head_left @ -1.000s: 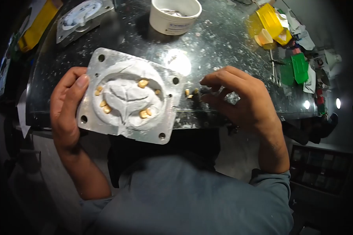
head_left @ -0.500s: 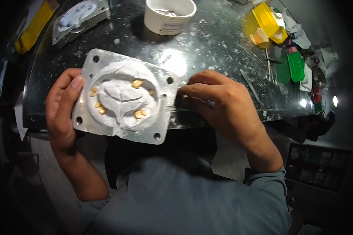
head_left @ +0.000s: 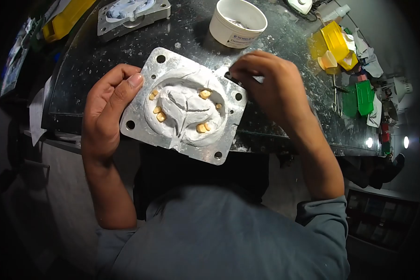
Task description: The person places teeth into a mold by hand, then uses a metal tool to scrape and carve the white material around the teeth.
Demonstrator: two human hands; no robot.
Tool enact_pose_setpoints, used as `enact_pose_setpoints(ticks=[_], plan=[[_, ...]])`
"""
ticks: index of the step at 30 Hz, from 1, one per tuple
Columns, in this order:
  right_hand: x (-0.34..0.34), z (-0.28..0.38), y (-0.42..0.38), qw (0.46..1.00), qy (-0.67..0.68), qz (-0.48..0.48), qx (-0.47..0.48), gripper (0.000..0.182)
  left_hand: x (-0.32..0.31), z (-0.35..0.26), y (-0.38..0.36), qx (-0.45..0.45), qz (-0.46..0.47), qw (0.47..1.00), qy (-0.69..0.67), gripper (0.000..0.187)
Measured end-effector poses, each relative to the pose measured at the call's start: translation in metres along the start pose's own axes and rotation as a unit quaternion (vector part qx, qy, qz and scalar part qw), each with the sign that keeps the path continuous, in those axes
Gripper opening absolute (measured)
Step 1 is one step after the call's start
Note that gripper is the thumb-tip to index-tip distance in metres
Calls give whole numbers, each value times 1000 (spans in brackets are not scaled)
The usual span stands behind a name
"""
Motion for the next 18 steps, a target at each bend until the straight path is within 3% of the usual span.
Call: enact_pose_setpoints(ticks=[11, 12, 16, 18], plan=[[-36, -5, 73, 989, 4, -37, 144, 13, -2, -1, -1, -16, 12, 1000, 12, 22], [-38, -9, 76, 994, 32, -18, 102, 15, 0, -1, 0, -17, 1, 1000, 11, 22], [-29, -13, 77, 993, 76, -39, 77, 15, 5, 1, 2, -29, -8, 999, 36, 21], [-23, -16, 76, 979, 191, -55, 50, 17, 3, 0, 1, -27, -9, 999, 36, 21]])
Point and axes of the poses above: each hand's wrist, its own y-axis towards the middle knuckle, its own x-axis out of the back of the hand, z = x × y, the point moved 8 cm from there along y, towards the middle knuckle, and after that the axes turned 10 degrees about x, right-handed, at the moved point
